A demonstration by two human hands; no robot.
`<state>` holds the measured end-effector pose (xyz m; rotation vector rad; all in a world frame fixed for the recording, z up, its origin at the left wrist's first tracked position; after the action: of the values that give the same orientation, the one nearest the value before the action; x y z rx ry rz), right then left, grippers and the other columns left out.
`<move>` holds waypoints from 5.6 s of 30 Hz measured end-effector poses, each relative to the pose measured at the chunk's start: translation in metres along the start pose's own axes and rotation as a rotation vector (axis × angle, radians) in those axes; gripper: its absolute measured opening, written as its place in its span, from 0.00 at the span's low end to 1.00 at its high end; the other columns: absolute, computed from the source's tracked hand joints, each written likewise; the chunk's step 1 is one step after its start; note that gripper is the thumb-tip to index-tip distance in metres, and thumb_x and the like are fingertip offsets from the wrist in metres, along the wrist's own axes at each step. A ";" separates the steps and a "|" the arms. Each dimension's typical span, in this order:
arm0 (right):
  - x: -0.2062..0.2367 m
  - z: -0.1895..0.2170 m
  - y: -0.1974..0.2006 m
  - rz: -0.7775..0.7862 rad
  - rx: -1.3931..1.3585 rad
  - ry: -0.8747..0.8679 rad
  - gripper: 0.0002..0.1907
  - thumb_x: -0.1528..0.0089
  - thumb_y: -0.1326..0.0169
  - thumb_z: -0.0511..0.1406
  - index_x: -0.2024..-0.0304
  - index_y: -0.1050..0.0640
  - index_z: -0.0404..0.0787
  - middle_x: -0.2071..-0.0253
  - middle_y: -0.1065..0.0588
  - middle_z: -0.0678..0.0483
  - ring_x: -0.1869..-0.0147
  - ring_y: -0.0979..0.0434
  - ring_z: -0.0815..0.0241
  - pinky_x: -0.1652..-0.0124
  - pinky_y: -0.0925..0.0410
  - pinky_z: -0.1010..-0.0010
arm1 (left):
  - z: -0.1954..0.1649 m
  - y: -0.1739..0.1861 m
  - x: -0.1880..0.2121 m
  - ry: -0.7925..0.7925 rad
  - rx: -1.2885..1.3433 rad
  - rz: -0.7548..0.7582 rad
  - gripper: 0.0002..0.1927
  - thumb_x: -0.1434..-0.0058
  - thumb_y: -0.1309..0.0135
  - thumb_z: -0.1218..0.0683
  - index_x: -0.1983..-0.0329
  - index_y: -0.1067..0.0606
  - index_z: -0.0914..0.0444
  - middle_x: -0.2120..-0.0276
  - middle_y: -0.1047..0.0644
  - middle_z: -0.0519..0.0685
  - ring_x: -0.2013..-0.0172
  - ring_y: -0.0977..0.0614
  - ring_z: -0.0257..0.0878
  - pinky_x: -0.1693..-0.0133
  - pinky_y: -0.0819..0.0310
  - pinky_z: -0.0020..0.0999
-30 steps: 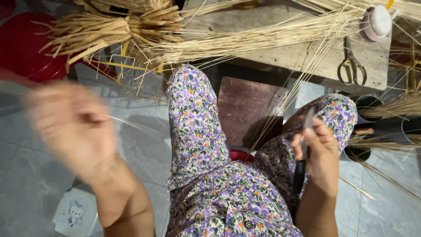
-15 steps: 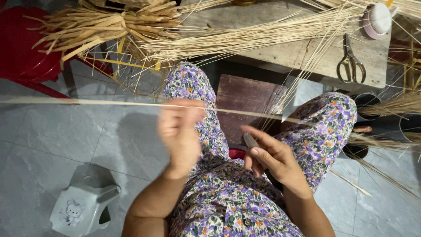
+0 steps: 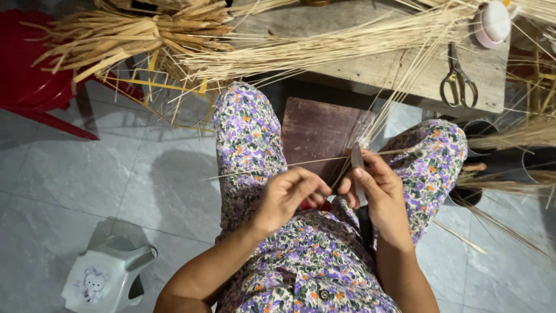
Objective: The person sits on a low stool and repeatedly splits dried plant stems into thinner strips using a fixed blade. They hold each stem with one hand and draw the blade along its length to separate it, then place the finished strips aside.
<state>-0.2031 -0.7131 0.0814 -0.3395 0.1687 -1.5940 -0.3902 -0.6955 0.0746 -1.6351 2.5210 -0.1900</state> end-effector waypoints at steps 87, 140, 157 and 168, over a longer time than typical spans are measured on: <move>0.006 -0.007 0.006 0.031 0.197 -0.069 0.16 0.31 0.53 0.31 0.41 0.29 0.38 0.73 0.21 0.52 0.79 0.26 0.68 0.79 0.34 0.79 | -0.012 0.015 0.002 0.072 -0.589 0.190 0.08 0.31 0.48 0.56 0.55 0.19 0.61 0.76 0.18 0.45 0.76 0.17 0.30 0.74 0.24 0.27; 0.044 0.043 0.212 -0.524 -0.194 0.424 0.16 0.24 0.47 0.31 0.35 0.28 0.35 0.66 0.24 0.48 0.73 0.29 0.62 0.74 0.37 0.76 | -0.013 0.068 0.018 0.119 -0.606 0.065 0.11 0.34 0.47 0.56 0.54 0.17 0.61 0.73 0.16 0.44 0.71 0.16 0.28 0.67 0.22 0.26; 0.013 -0.005 0.053 -0.014 0.135 -0.012 0.15 0.30 0.54 0.32 0.42 0.25 0.36 0.74 0.21 0.54 0.79 0.27 0.71 0.80 0.35 0.81 | 0.001 0.012 -0.001 0.033 -0.601 0.121 0.10 0.35 0.46 0.61 0.54 0.18 0.61 0.70 0.16 0.44 0.72 0.15 0.29 0.73 0.22 0.23; 0.032 0.022 0.184 -0.373 -0.104 0.303 0.12 0.25 0.50 0.32 0.39 0.27 0.36 0.72 0.27 0.52 0.77 0.35 0.67 0.76 0.40 0.78 | 0.003 0.078 0.026 0.151 -0.647 0.031 0.09 0.35 0.45 0.59 0.55 0.16 0.62 0.74 0.16 0.44 0.72 0.17 0.29 0.69 0.24 0.25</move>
<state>-0.0226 -0.7528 0.0476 -0.2147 0.4432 -2.0069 -0.4702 -0.6881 0.0566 -1.8246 2.9110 0.5889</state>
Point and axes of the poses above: each hand's wrist, its own x-axis away from the middle knuckle, its own y-axis out of the back of the hand, z = x × y, the point moved 7 cm from there along -x, towards the middle knuckle
